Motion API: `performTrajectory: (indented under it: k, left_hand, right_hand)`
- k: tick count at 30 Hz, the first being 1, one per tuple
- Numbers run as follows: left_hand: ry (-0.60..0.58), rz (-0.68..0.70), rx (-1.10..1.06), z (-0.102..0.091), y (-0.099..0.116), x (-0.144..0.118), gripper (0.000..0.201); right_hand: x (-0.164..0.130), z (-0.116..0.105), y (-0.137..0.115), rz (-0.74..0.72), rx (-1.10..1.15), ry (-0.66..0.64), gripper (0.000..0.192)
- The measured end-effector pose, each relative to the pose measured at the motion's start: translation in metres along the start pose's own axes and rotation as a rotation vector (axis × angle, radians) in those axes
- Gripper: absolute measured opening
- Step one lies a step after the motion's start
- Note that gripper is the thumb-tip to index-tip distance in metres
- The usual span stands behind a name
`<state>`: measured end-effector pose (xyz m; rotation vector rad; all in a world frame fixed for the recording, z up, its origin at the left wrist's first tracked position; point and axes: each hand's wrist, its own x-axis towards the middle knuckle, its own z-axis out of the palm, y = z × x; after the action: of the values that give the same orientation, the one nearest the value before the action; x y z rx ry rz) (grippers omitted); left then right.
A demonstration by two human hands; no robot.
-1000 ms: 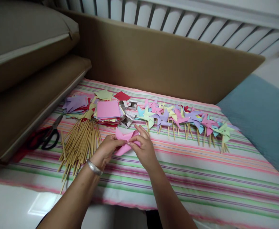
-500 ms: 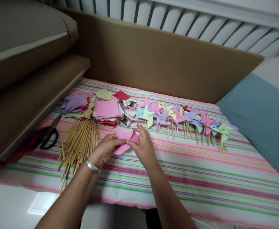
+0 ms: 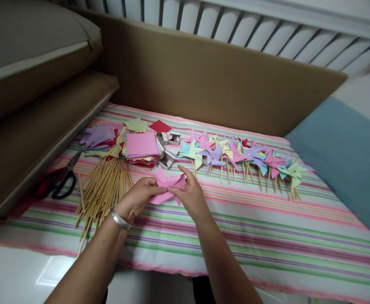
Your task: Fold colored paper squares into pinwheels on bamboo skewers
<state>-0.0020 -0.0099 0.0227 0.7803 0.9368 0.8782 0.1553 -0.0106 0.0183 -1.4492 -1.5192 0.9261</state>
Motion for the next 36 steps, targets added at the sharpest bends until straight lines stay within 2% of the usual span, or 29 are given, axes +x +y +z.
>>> performTrajectory:
  k: [4,8,12,17,22,27,32,34,36]
  left_hand:
    - [0.001,-0.013,0.015,-0.001,-0.001,0.0,0.015]
    - [0.083,0.028,0.103,0.0,-0.004,0.002,0.015]
    - [0.136,0.025,0.254,0.003,-0.008,0.004,0.015]
    - [0.066,0.039,0.392,0.007,-0.012,0.005,0.012]
    - [0.031,0.086,0.449,0.006,-0.017,0.008,0.013]
    - [0.081,0.139,0.319,0.009,-0.015,0.008,0.017]
    - [0.24,0.138,0.105,0.012,-0.005,0.004,0.049]
    - [0.214,0.108,0.004,0.014,-0.006,0.001,0.045]
    - [0.144,0.064,-0.086,0.017,-0.009,0.0,0.033]
  right_hand:
    - [-0.001,-0.001,0.0,-0.015,-0.011,-0.017,0.067]
    - [-0.003,-0.008,-0.009,-0.046,-0.055,-0.034,0.067]
    - [-0.005,-0.017,-0.017,-0.043,-0.123,-0.141,0.066]
    - [-0.007,-0.019,-0.014,-0.065,-0.162,-0.297,0.055]
    - [-0.008,-0.018,-0.01,-0.046,-0.155,-0.309,0.054]
    - [-0.002,-0.017,-0.004,0.015,0.049,-0.296,0.056]
    - [0.007,-0.017,0.002,0.218,0.345,-0.168,0.065]
    - [0.008,-0.016,0.0,0.257,0.431,-0.113,0.065]
    - [0.008,-0.014,-0.002,0.271,0.509,-0.091,0.062]
